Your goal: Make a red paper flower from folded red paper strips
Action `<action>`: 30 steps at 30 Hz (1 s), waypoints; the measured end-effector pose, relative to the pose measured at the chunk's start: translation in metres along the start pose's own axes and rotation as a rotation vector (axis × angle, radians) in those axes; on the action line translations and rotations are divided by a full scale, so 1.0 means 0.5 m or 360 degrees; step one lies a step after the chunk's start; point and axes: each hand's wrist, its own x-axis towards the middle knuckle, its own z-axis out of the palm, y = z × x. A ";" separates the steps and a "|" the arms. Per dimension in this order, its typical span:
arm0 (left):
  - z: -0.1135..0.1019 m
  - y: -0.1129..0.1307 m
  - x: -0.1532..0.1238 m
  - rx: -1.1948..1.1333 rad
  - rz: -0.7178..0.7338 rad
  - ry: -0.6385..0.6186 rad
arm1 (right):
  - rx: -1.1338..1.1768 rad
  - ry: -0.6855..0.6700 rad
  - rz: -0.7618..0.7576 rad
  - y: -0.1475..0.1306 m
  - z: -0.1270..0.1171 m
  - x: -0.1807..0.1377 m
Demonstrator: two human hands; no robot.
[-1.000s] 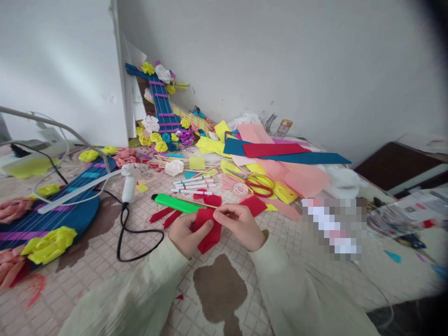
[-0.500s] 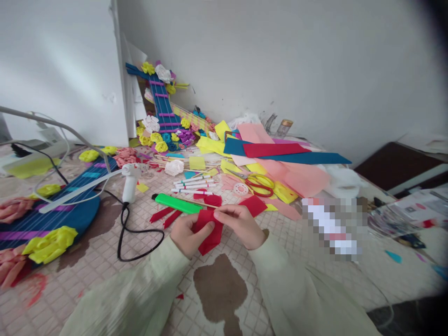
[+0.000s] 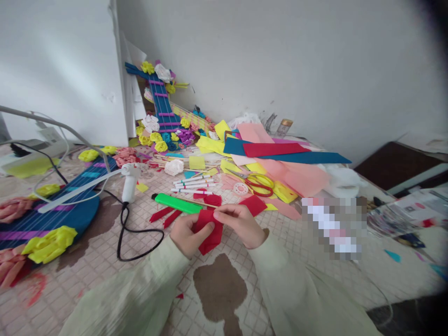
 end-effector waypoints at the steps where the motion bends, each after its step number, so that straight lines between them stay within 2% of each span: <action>1: 0.000 -0.001 0.000 -0.0011 0.0002 -0.0002 | 0.0000 0.0003 0.0000 0.000 0.000 0.000; 10: 0.005 -0.020 0.002 -0.0010 -0.0008 0.0013 | -0.0122 0.0012 -0.0059 0.003 -0.004 0.001; 20: -0.001 -0.012 0.003 0.0083 -0.0017 0.0066 | -0.0349 -0.0061 -0.0168 -0.007 -0.002 -0.004; 30: -0.002 -0.010 0.003 0.0165 -0.0019 0.0134 | -0.0435 -0.0014 -0.0217 -0.005 -0.003 -0.006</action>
